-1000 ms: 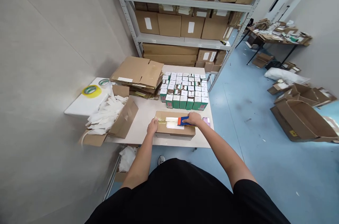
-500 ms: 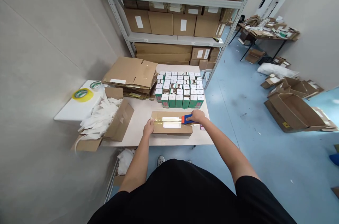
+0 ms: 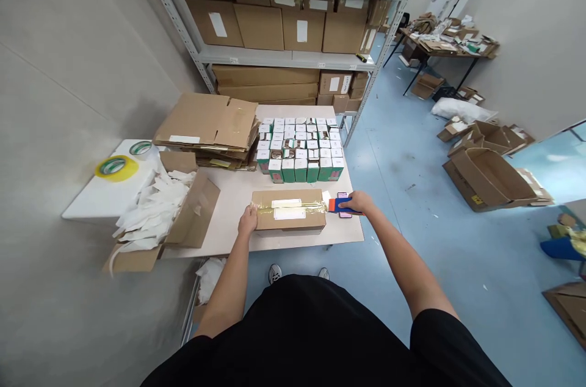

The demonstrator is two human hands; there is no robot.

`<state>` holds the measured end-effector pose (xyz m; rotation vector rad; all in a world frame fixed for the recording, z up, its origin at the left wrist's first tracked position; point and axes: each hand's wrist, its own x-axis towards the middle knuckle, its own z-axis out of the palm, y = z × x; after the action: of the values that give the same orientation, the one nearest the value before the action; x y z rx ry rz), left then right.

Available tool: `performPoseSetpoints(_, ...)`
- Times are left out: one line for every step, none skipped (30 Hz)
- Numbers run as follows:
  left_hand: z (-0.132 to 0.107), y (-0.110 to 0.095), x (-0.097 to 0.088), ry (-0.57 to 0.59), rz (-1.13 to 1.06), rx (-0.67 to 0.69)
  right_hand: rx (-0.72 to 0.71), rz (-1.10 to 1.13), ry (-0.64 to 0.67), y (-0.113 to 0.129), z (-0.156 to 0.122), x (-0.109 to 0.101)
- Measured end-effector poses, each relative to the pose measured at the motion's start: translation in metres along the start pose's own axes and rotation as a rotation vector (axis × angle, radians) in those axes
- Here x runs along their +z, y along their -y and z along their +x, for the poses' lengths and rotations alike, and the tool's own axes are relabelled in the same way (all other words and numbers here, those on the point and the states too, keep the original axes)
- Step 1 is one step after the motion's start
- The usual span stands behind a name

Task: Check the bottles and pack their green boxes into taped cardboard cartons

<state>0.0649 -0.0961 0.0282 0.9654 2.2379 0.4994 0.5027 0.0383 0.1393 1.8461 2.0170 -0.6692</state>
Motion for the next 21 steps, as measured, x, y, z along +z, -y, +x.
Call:
performPoseSetpoints(0.000,0.000,0.000,0.002,0.000,0.003,0.005,0.007,0.007,0.001,-0.001,0.002)
performPoseSetpoints(0.000,0.000,0.000,0.003,0.000,0.002,0.009,0.015,0.017,0.001,-0.001,0.003)
performPoseSetpoints(0.000,0.000,0.000,0.003,0.001,-0.002,0.012,0.027,0.028,0.002,-0.002,0.004)
performPoseSetpoints(0.000,0.001,0.000,0.003,0.001,-0.006,0.013,0.040,0.037,0.002,-0.003,0.005)
performPoseSetpoints(0.001,0.002,0.000,0.005,-0.002,-0.009,0.014,0.054,0.044,0.002,-0.005,0.006)
performPoseSetpoints(0.002,0.003,0.000,0.007,-0.009,-0.010,0.014,0.067,0.046,0.002,-0.006,0.007)
performPoseSetpoints(0.004,0.005,0.000,0.009,-0.019,-0.004,0.015,0.079,0.044,0.002,-0.007,0.009)
performPoseSetpoints(0.006,0.008,-0.001,0.010,-0.031,0.006,0.011,0.089,0.039,0.003,-0.008,0.011)
performPoseSetpoints(0.009,0.012,-0.002,0.010,-0.045,0.019,0.005,0.096,0.029,0.005,-0.009,0.013)
performPoseSetpoints(0.013,0.017,-0.005,0.004,-0.059,0.031,-0.003,0.100,0.017,0.008,-0.011,0.016)
performPoseSetpoints(0.017,0.022,-0.008,-0.006,-0.073,0.039,-0.010,0.103,0.000,0.013,-0.012,0.018)
performPoseSetpoints(0.022,0.029,-0.012,-0.017,-0.084,0.040,-0.016,0.105,-0.020,0.020,-0.014,0.020)
performPoseSetpoints(0.026,0.035,-0.017,-0.027,-0.093,0.033,-0.023,0.109,-0.042,0.028,-0.017,0.021)
performPoseSetpoints(0.031,0.042,-0.023,-0.032,-0.100,0.022,-0.033,0.116,-0.066,0.039,-0.020,0.022)
performPoseSetpoints(0.035,0.049,-0.030,-0.033,-0.106,0.010,-0.049,0.128,-0.086,0.052,-0.023,0.022)
performPoseSetpoints(0.039,0.055,-0.037,-0.032,-0.109,-0.001,-0.069,0.143,-0.105,0.066,-0.026,0.021)
performPoseSetpoints(0.042,0.061,-0.044,-0.032,-0.106,-0.013,-0.089,0.158,-0.124,0.081,-0.030,0.019)
performPoseSetpoints(0.044,0.066,-0.052,-0.035,-0.098,-0.029,-0.104,0.171,-0.144,0.098,-0.033,0.017)
performPoseSetpoints(0.045,0.070,-0.060,-0.042,-0.082,-0.051,-0.116,0.182,-0.167,0.115,-0.035,0.014)
performPoseSetpoints(0.046,0.073,-0.067,-0.054,-0.063,-0.080,-0.123,0.191,-0.192,0.132,-0.037,0.010)
performPoseSetpoints(0.046,0.074,-0.075,-0.070,-0.043,-0.112,-0.129,0.198,-0.211,0.150,-0.038,0.006)
